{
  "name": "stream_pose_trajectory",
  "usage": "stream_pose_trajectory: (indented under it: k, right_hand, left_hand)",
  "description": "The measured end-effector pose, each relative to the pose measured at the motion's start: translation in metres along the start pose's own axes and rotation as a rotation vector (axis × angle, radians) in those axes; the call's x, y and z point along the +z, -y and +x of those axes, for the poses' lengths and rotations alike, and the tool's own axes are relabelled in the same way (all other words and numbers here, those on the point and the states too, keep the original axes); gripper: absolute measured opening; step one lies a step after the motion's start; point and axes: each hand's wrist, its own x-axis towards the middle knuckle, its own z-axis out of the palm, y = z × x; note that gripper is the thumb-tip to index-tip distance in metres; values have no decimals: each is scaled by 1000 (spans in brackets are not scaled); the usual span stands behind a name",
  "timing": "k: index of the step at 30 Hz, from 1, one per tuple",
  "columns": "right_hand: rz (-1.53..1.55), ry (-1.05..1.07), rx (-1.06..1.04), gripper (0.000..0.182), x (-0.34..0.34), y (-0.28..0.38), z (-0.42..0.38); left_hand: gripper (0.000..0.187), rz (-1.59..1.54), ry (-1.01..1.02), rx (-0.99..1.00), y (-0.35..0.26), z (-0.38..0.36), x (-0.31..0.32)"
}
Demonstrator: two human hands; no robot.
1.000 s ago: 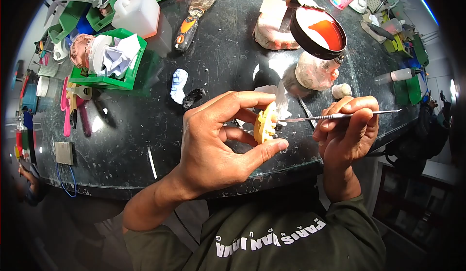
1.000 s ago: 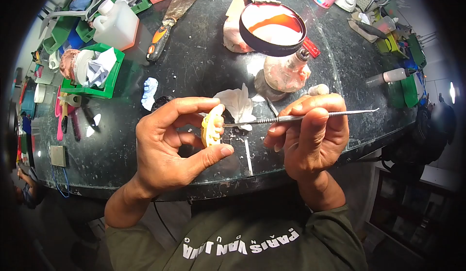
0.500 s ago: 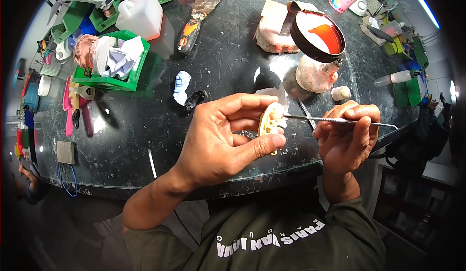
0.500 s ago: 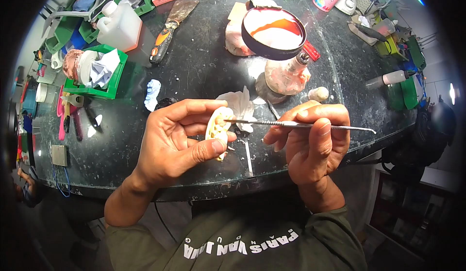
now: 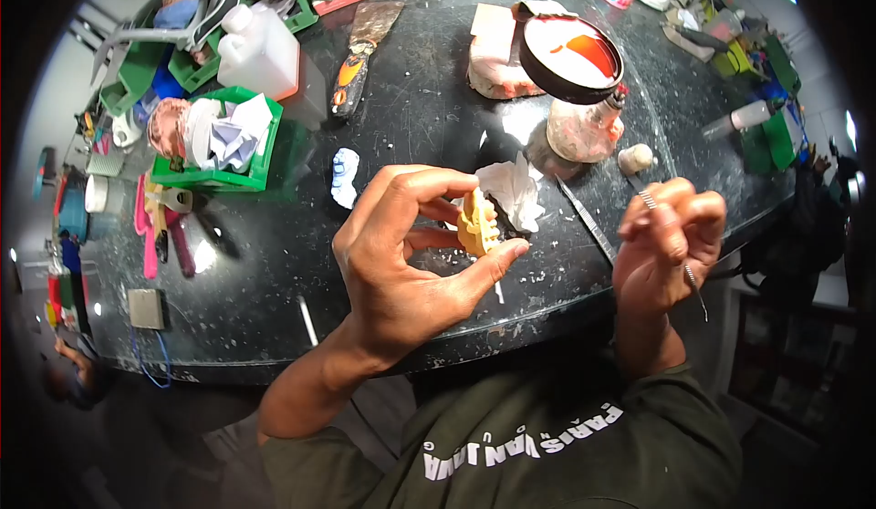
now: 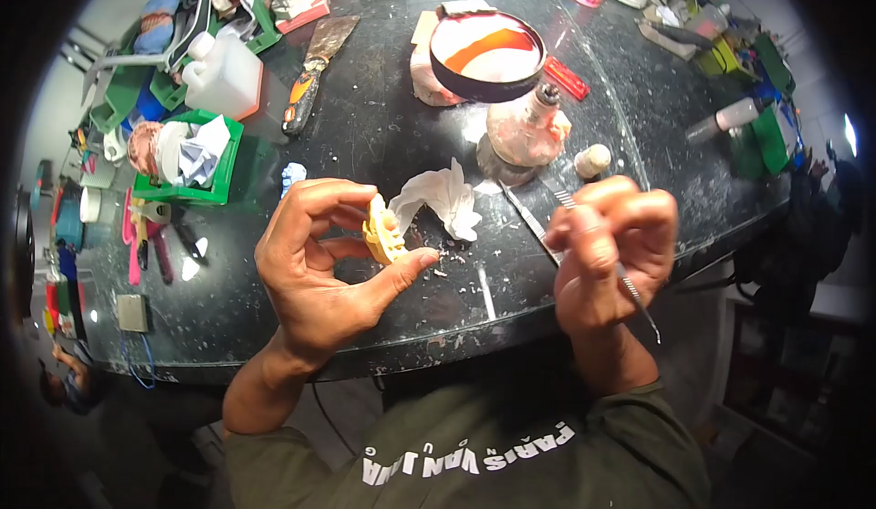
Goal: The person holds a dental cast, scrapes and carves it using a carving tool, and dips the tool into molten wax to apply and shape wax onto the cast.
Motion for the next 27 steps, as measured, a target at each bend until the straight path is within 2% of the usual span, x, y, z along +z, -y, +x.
stream_pose_trajectory:
  k: [3,4,5,7,10,15,22,27]
  right_hand:
    - [3,71,176,5,23,4,-19]
    - [26,135,230,13,24,4,-22]
    - [49,111,265,15,32,3,-27]
    - [6,211,280,14,34,1,-26]
    - [68,149,246,13,41,-11,-34]
    - [247,40,334,11,49,-10,-39]
    - [148,185,160,12,37,-23,-39]
    - [225,102,263,10,40,-19,-42]
  left_hand:
    - [61,24,-16,-4,6,-3,2]
    - [64,39,-19,-28,5,-3,3]
    - [64,20,-17,-30,7,-3,3]
    - [66,-24,-21,-36,14,-4,5]
    - [66,-64,-15,-52,17,-4,5]
    - [69,-89,16,-67,19,-4,4]
    - [74,-210,56,-82,24,-6,6]
    - [76,-340,101,-150,21,-3,7]
